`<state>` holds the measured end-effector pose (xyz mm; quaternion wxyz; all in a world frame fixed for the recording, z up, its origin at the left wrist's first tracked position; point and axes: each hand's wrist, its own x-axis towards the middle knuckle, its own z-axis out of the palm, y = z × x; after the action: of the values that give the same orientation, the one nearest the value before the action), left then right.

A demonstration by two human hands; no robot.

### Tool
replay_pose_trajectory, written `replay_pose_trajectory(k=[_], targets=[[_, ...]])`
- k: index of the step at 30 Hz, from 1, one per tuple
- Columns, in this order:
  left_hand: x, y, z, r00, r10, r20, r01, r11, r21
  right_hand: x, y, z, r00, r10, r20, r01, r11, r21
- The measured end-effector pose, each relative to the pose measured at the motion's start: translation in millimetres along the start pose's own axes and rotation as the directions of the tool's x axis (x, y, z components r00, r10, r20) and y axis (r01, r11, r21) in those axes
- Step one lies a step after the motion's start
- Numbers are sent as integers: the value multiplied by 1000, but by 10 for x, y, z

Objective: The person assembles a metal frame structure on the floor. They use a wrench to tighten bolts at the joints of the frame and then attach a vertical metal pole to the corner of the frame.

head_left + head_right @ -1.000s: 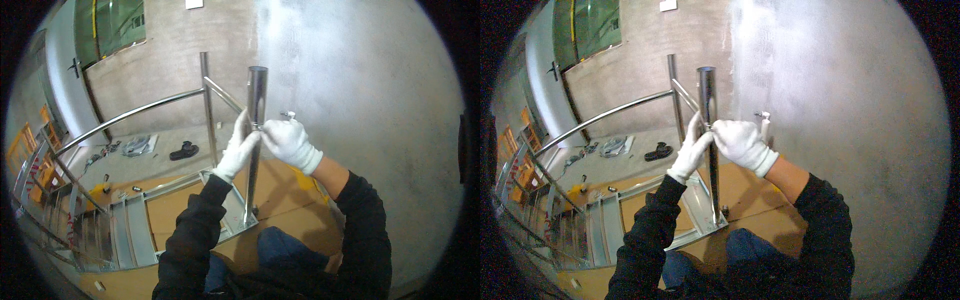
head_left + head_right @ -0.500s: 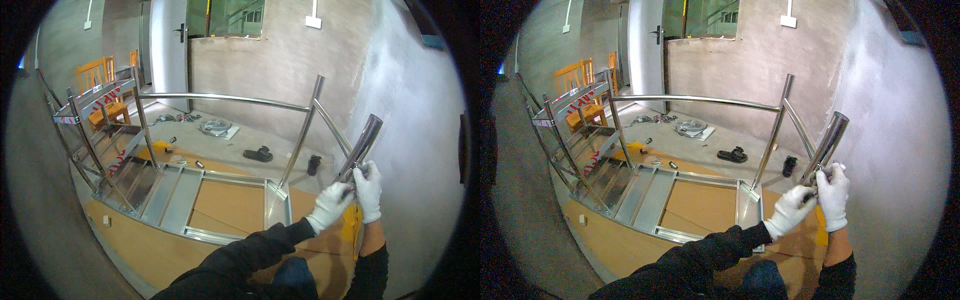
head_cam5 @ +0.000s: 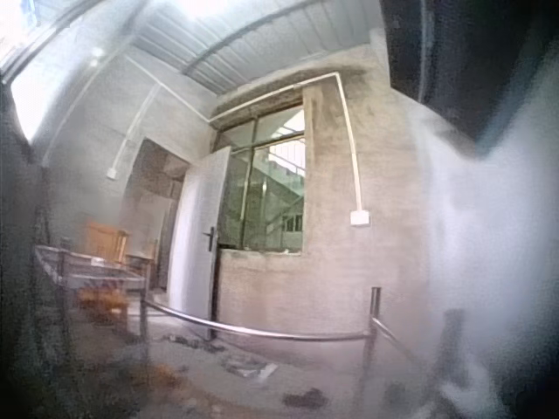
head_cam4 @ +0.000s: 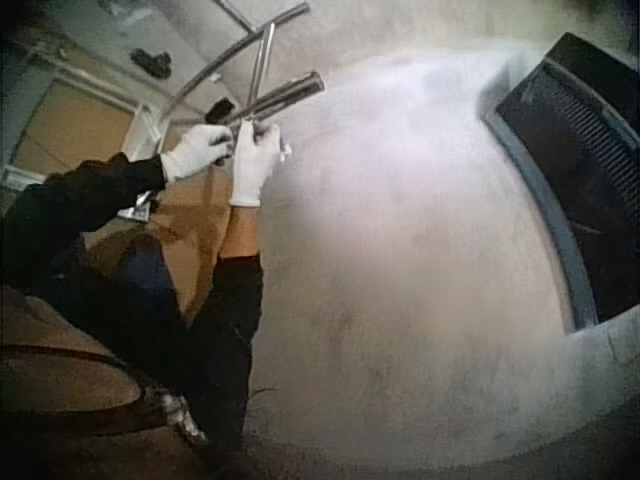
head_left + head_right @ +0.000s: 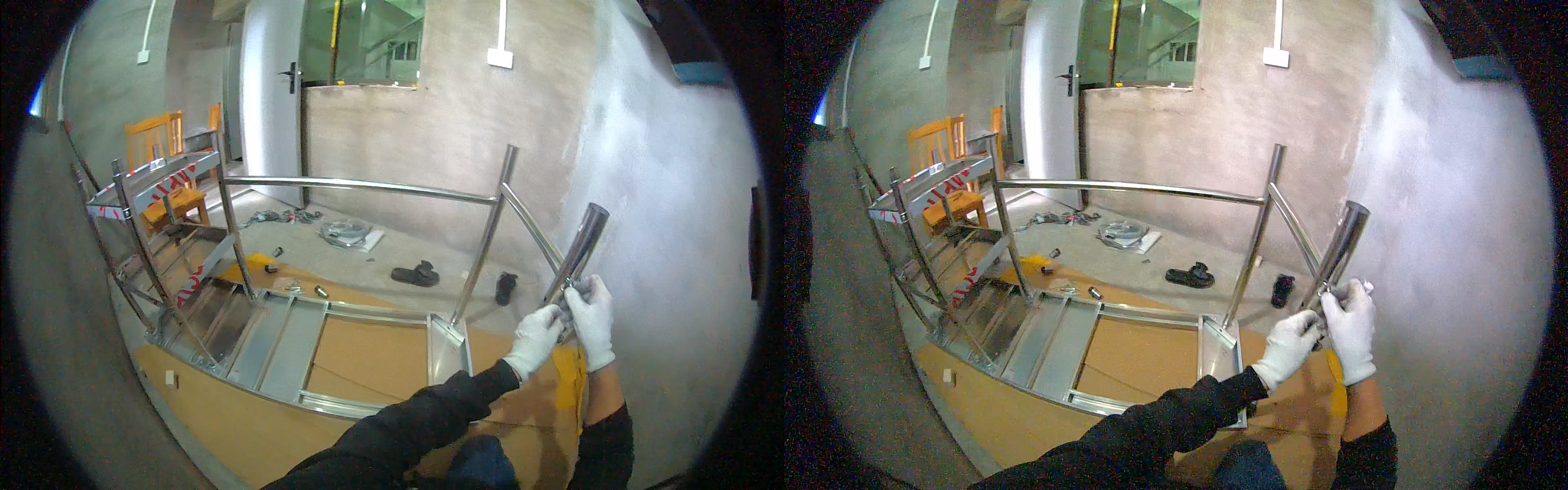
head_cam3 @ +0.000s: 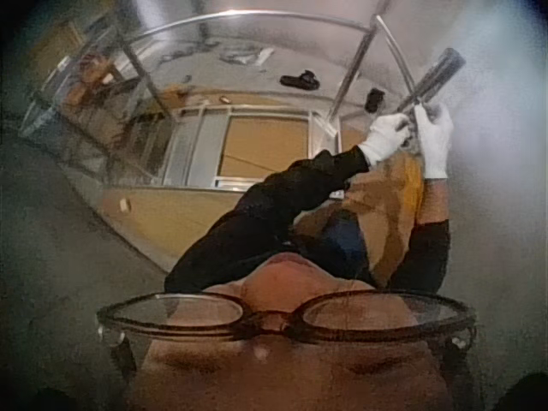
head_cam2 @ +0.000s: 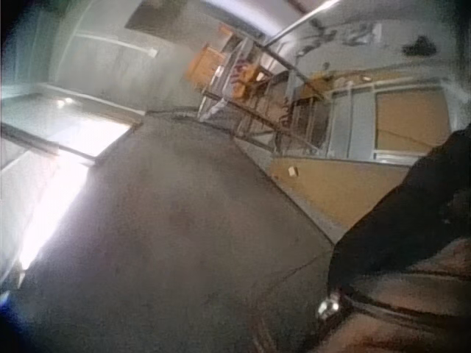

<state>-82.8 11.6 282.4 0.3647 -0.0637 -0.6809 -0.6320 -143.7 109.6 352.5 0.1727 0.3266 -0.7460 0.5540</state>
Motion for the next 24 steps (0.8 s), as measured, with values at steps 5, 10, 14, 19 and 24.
replay_pose_trajectory(k=[5, 10, 14, 19, 24], targets=[[32, -78, -16, 998, 42, -37, -37, 992, 123, -128, -155, -66, 993, 67, 96, -86, 975, 206], [17, 152, -24, 971, -213, 108, 236, 926, -294, -181, -465, -113, 967, 193, 168, -222, 959, 178], [27, 256, 57, 954, -243, 174, 290, 894, -342, -180, -347, -156, 997, -18, 77, 15, 999, 45], [-12, 267, 4, 991, -102, 87, 119, 966, -228, -198, -335, -84, 999, -17, 49, 17, 1000, -7], [-17, 36, -167, 992, -86, 96, 98, 988, -122, -236, -390, 70, 983, 170, 73, -184, 931, 314]])
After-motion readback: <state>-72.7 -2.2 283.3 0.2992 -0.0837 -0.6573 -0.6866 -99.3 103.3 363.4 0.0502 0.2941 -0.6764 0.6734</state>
